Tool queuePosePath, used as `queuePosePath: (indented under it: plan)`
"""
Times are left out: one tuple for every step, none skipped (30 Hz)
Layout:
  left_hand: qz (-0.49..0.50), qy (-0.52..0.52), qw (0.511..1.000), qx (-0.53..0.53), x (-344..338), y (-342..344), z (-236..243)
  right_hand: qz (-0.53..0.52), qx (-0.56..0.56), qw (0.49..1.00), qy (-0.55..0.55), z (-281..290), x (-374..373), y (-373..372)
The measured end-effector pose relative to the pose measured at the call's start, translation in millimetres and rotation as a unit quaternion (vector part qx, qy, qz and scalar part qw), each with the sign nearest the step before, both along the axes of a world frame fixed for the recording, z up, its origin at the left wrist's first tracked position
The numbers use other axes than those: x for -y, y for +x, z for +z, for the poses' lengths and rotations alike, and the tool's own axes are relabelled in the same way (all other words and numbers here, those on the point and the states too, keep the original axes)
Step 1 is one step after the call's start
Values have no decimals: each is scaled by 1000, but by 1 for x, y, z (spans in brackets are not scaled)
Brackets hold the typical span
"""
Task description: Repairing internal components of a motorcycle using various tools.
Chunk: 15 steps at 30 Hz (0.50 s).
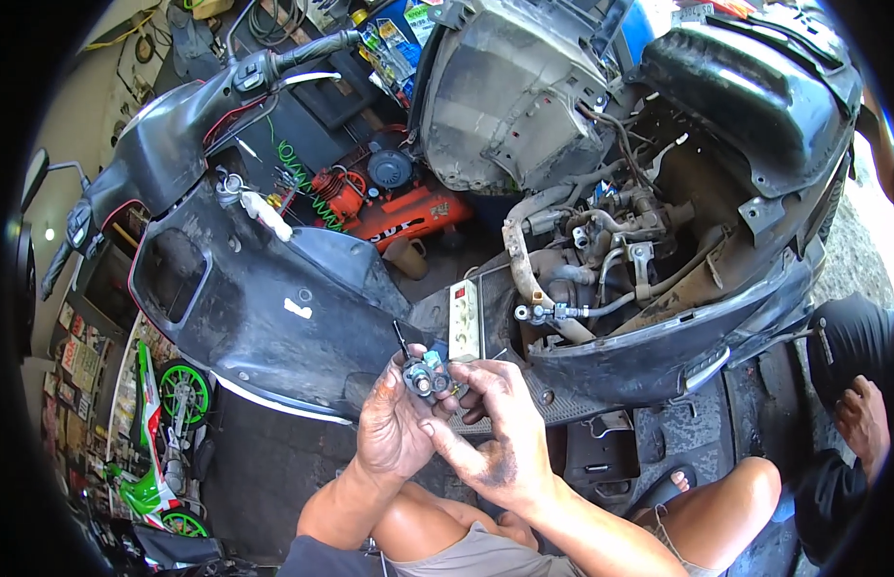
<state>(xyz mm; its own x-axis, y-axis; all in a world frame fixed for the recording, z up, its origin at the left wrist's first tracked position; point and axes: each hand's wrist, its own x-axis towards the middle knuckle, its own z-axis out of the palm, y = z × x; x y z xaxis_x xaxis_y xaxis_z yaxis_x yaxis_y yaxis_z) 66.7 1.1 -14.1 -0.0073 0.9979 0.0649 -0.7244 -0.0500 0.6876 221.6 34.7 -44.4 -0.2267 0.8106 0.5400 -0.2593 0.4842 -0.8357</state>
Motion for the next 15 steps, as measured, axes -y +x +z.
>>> queuePosePath:
  plan:
    - [3,-1,1000,12,-1,2,0,0,-1,1000,-12,-2,0,0]
    - [2,-5,1000,7,-1,4,0,-1,-6,1000,-16,-3,1,-1]
    - [10,-12,1000,16,0,8,0,-15,-19,1000,-19,-2,1,-1]
    - [17,-16,999,26,-1,11,0,-30,-32,999,-18,-1,0,0]
    - [23,-10,999,28,-2,11,-2,-32,-37,999,-18,-1,-1,3]
    - [21,-11,999,23,-3,14,-1,-89,-8,995,45,-1,0,6]
    - [40,-10,999,27,-5,19,-1,-146,24,983,107,-2,2,10]
    - [60,-8,998,30,-6,22,-1,-142,4,983,120,0,4,13]
    - [41,-7,999,25,-8,23,-1,-129,10,985,117,0,5,15]
    - [39,-9,999,23,-8,25,-1,-116,18,987,111,0,7,17]
    - [34,-15,999,31,-9,27,0,-114,22,986,121,-2,7,19]
    - [29,-20,999,39,-9,29,0,-116,21,986,119,-2,6,19]
    - [32,-23,999,34,-8,30,1,-125,21,984,126,-1,6,18]
    - [31,-23,999,33,-8,30,1,-134,21,982,134,0,5,18]
    - [27,-21,999,32,-8,29,1,-132,20,982,130,2,6,19]
